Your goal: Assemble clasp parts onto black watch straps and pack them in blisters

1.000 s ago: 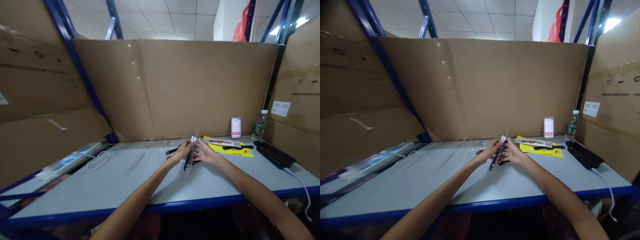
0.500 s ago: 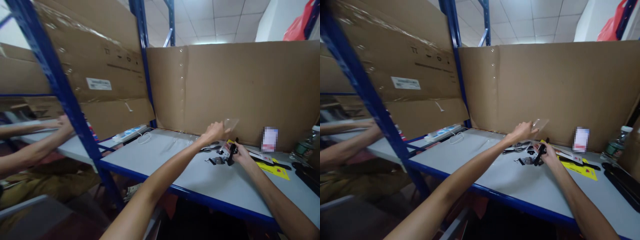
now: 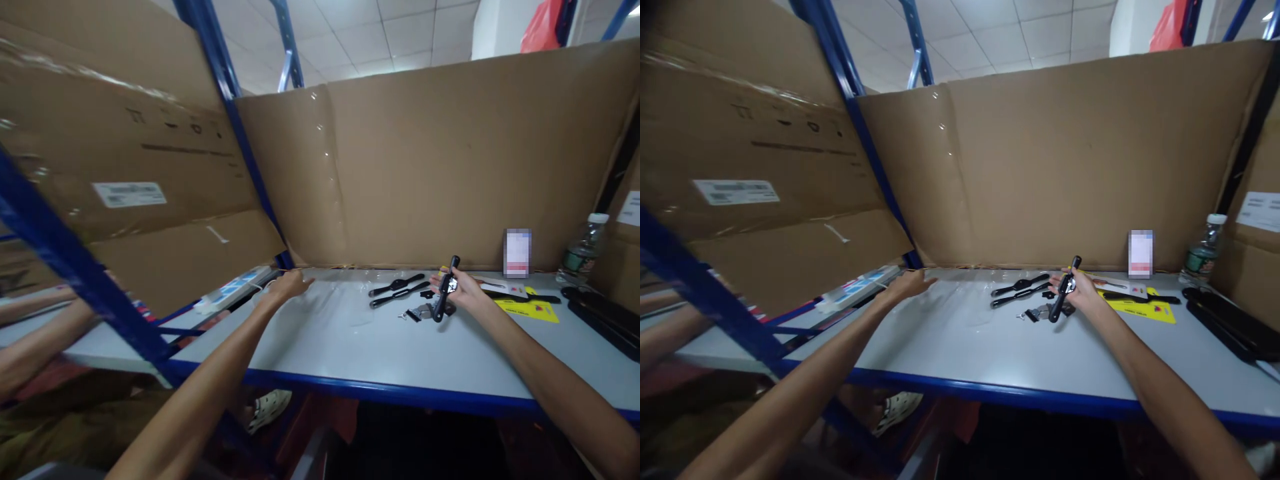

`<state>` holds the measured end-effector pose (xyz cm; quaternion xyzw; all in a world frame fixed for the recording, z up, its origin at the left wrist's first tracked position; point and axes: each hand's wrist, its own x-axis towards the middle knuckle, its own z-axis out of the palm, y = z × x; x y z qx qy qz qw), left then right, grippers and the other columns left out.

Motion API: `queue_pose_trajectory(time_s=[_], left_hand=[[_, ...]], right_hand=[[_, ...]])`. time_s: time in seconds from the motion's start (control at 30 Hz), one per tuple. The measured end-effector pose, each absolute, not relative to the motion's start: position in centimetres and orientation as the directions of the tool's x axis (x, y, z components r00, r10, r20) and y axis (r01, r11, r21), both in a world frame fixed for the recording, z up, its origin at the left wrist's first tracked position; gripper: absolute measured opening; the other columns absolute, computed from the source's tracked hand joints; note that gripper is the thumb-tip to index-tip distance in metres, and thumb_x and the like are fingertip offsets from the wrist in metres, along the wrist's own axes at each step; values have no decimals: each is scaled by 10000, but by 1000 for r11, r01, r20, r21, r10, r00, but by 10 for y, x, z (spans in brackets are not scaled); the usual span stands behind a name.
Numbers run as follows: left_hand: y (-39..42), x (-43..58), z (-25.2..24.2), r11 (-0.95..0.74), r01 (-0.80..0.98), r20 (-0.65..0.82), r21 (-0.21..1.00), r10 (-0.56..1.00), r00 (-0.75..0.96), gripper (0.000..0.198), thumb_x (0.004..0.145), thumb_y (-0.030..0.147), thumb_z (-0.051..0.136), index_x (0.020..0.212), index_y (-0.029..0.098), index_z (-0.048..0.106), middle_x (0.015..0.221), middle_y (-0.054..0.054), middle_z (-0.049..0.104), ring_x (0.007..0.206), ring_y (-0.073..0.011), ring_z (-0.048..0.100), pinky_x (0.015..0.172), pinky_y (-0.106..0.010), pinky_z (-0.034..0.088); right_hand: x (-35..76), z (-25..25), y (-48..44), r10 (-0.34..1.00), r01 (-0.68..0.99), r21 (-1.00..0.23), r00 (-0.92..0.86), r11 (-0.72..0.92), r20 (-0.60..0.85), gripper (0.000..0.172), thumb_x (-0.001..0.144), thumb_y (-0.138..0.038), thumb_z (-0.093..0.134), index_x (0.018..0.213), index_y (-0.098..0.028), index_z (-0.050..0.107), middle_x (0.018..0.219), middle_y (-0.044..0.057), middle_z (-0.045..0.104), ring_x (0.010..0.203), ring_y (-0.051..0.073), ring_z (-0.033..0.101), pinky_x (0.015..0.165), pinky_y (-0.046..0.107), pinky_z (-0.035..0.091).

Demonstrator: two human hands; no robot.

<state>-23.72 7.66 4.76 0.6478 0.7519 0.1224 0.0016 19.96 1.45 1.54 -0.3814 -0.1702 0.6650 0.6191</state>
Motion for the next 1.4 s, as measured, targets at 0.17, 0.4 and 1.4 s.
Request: queue_pose_trajectory(time_s=[0.17,0.4,1.4], left_hand=[[64,-159,65,9,1000,485,5,874,-10,505,972,455,468,1303,89,579,1295,-283,608,1207,-380,575,906,-422,464],[14,7,41,-545,710,265,445,838,477,427,958,536,470,898,169,681,756,-70,701,728,-204,654,657,-275,445],[1,6,1,-452,861,343,231,866,363,482,1051,438,305,1102,165,700,992,-166,754,942,-300,728,774,-344,490]], right_hand=[[200,17,12,958,-676,-716,50,-176,-282,292,1067,-298,308,922,-202,543,826,101,724,756,226,728,763,449,594],[202,19,13,981,-660,-750,109,-51,-162,323,1069,-322,282,903,-228,543,815,64,729,849,225,735,894,485,561],[173,-4,0,881,884,-394,-42,253,471,200,920,-292,571,743,-214,618,683,11,666,643,166,591,588,245,311]])
